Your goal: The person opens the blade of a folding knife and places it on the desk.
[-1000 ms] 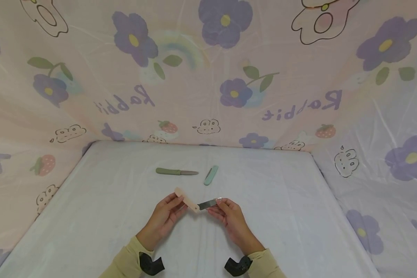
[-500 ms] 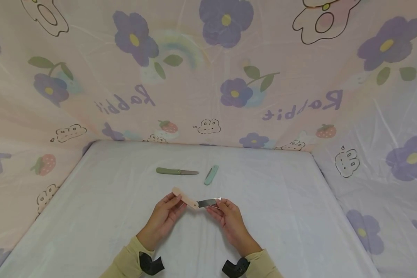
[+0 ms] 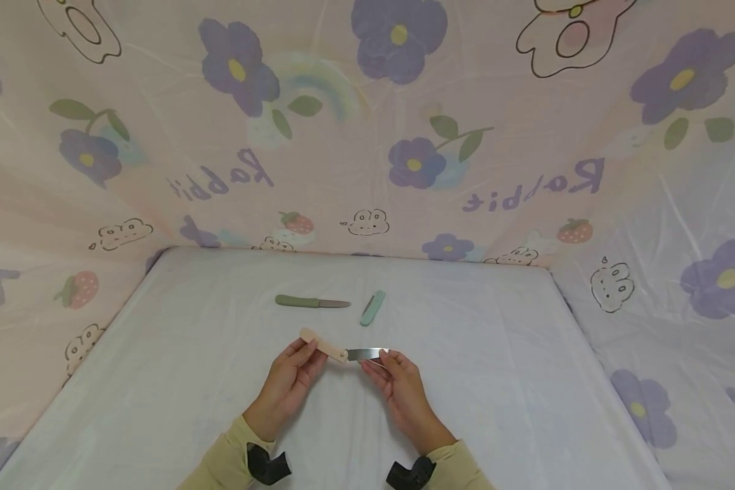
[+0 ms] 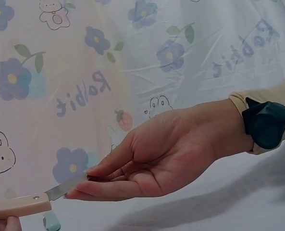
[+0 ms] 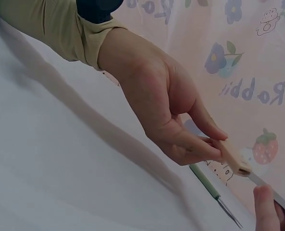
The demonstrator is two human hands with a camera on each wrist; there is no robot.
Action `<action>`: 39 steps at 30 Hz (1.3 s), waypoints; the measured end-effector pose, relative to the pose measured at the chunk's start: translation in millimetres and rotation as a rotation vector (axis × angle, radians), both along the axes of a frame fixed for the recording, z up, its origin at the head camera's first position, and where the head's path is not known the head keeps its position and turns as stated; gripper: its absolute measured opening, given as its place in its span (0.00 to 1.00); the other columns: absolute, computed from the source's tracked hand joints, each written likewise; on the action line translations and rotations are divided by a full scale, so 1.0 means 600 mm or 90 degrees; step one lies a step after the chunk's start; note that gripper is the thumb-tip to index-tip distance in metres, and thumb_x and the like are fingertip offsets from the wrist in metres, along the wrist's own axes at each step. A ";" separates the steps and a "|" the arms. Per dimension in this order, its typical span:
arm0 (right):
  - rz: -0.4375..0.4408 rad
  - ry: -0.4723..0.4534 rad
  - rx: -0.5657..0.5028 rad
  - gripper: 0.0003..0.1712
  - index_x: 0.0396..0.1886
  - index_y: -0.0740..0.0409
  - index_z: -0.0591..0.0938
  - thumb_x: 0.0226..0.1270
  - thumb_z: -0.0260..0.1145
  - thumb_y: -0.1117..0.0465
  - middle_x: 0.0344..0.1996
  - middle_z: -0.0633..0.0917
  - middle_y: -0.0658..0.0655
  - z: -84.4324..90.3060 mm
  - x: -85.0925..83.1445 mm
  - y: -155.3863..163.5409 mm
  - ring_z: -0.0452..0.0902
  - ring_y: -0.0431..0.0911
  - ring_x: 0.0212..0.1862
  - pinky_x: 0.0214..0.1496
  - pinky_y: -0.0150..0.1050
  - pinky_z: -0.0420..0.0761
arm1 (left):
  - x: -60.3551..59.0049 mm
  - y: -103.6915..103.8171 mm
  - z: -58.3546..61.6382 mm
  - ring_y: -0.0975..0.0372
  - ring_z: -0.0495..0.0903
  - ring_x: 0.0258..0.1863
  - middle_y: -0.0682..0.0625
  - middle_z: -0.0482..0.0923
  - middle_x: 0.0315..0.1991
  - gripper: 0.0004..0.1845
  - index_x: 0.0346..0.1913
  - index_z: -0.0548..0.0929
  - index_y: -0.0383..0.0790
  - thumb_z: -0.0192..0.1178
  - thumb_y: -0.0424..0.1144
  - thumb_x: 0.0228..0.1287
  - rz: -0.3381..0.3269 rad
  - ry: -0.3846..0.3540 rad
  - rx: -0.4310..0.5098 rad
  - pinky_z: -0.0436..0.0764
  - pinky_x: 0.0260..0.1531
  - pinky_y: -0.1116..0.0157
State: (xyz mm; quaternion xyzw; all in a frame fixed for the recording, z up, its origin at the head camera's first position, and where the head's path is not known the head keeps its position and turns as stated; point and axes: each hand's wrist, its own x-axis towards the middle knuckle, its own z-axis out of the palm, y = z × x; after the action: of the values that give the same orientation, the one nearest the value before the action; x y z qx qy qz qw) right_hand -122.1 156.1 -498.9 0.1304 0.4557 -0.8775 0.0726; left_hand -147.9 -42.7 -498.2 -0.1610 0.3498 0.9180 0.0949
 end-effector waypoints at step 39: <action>-0.076 0.037 -0.110 0.08 0.46 0.67 0.65 0.74 0.49 0.65 0.44 0.81 0.63 0.015 0.010 -0.051 0.79 0.51 0.49 0.55 0.40 0.73 | -0.003 0.014 0.026 0.54 0.76 0.49 0.39 0.69 0.46 0.18 0.56 0.63 0.26 0.52 0.23 0.64 0.128 0.030 0.061 0.74 0.52 0.58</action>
State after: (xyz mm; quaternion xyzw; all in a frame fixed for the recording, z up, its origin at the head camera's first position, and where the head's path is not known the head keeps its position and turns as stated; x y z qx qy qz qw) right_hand -115.9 125.3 -489.8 0.1249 0.3716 -0.9198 0.0181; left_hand -149.9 -34.6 -482.4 -0.1692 0.2895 0.9421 0.0021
